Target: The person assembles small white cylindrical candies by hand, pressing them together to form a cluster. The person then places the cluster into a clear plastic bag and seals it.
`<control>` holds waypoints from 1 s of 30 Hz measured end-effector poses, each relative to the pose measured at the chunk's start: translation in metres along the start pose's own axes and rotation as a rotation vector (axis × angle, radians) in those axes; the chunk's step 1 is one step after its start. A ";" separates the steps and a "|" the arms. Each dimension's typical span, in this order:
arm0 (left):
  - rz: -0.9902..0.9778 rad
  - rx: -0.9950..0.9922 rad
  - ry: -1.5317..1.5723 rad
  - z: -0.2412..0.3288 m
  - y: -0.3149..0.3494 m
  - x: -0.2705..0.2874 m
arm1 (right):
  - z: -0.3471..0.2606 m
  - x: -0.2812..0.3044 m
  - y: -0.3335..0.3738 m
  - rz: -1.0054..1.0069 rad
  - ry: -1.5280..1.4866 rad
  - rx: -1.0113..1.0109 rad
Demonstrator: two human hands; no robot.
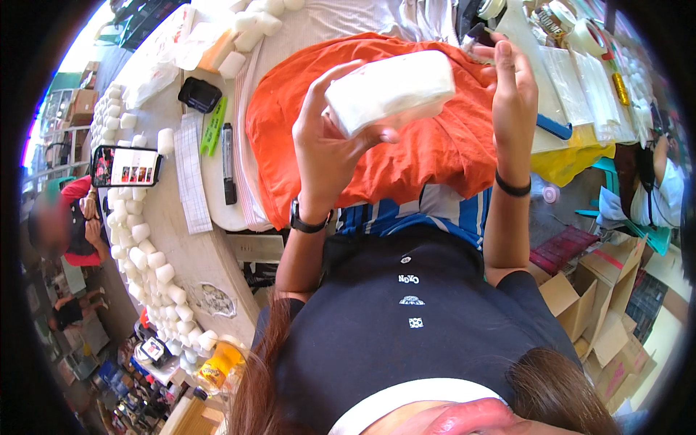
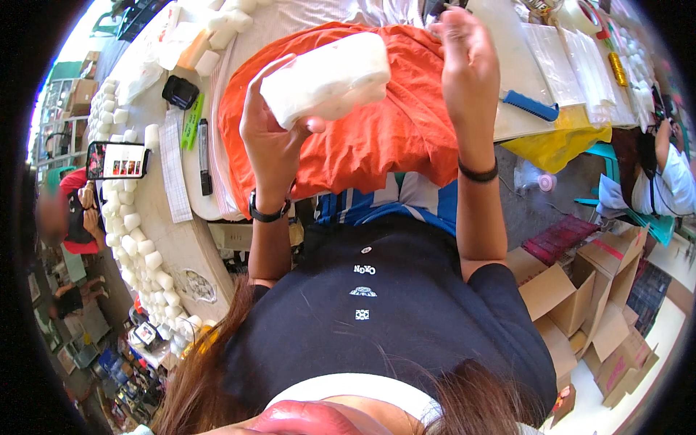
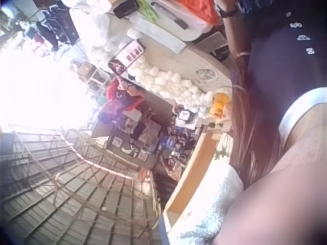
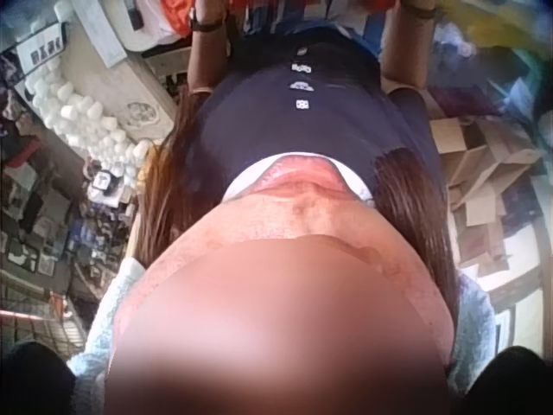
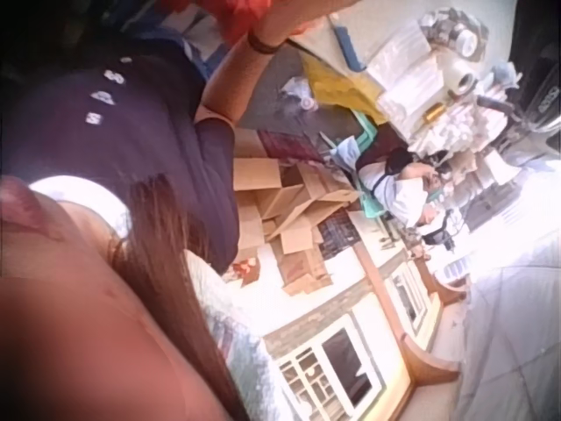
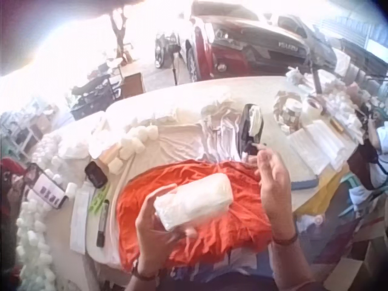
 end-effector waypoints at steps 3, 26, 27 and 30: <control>0.053 0.082 0.076 -0.005 0.003 0.000 | 0.036 0.024 -0.026 0.274 0.021 -0.041; 0.192 0.028 0.075 -0.016 0.007 -0.001 | 0.073 -0.003 -0.019 -0.026 -0.267 -0.088; 0.179 0.054 0.157 -0.018 0.008 -0.003 | 0.074 -0.001 -0.019 -0.084 -0.239 -0.044; 0.108 0.119 0.046 -0.023 0.009 -0.005 | 0.073 0.003 -0.016 -0.156 -0.275 -0.020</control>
Point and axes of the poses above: each hand's wrist, its own y-axis away from the middle knuckle, its own x-axis out of the back of the hand, z = x × y, the point moved 8 cm from there along -y, towards the middle knuckle, and after that the axes turned 4 degrees about y, right-handed, at the moved point
